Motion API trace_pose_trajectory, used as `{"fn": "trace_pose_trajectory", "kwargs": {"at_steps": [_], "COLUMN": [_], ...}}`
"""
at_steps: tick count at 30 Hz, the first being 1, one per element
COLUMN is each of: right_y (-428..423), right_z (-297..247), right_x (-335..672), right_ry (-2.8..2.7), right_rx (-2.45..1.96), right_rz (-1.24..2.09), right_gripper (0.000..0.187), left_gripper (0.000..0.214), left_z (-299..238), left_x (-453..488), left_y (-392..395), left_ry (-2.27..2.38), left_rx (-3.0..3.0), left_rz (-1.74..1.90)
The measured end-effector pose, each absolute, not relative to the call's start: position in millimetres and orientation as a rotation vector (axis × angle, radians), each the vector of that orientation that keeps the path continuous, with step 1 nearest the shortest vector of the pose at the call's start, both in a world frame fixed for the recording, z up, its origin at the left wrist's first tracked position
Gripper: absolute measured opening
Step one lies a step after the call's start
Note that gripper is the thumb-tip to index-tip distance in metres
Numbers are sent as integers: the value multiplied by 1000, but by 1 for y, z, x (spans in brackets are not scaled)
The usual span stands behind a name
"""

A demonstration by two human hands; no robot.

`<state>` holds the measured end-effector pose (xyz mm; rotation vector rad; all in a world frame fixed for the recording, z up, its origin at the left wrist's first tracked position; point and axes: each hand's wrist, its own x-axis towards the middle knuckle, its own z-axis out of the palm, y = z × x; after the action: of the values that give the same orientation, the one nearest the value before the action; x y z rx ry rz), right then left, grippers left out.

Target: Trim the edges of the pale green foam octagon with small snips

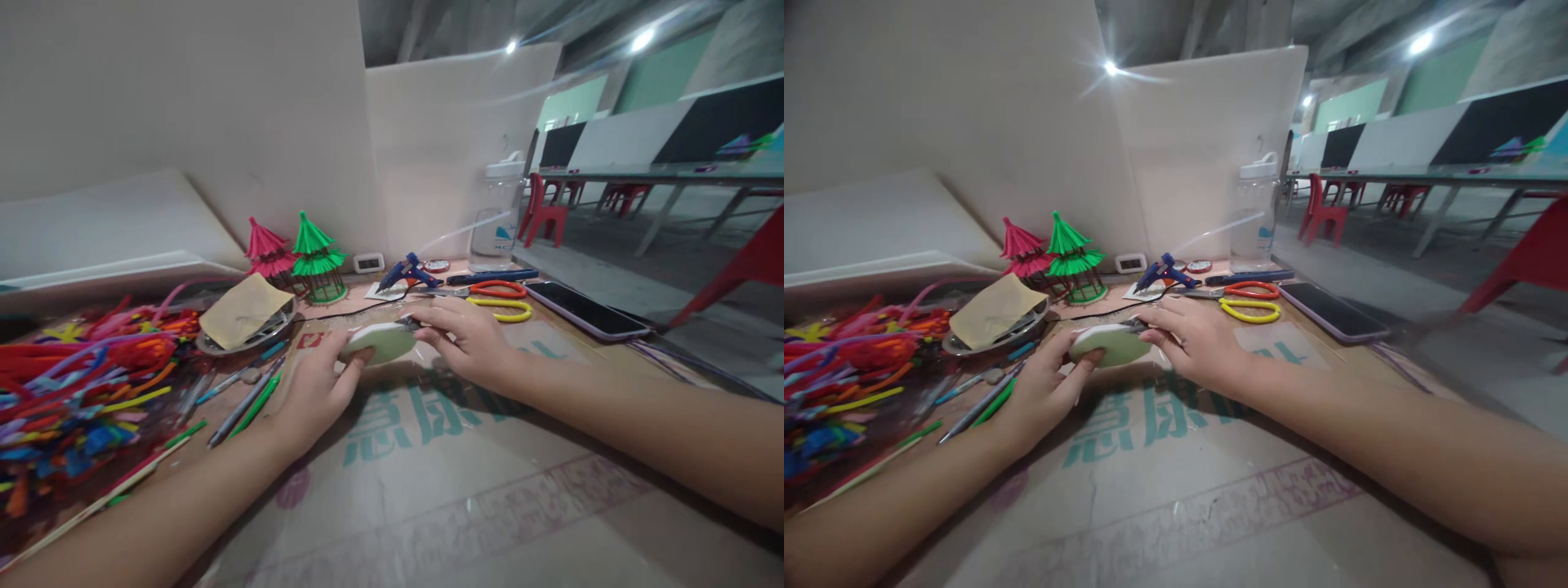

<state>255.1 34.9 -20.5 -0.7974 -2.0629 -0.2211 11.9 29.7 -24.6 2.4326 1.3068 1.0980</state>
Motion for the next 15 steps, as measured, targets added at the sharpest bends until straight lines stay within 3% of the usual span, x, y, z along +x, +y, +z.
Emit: {"fn": "trace_pose_trajectory", "kwargs": {"at_steps": [15], "right_y": [33], "right_z": [-19], "right_x": [254], "right_ry": [-2052], "right_rx": [-792], "right_rz": [-230], "right_gripper": [29], "left_gripper": [13], "left_z": [-20], "left_x": [13], "left_y": [29], "left_ry": [1263], "left_rx": [2464], "left_rz": [1104]}}
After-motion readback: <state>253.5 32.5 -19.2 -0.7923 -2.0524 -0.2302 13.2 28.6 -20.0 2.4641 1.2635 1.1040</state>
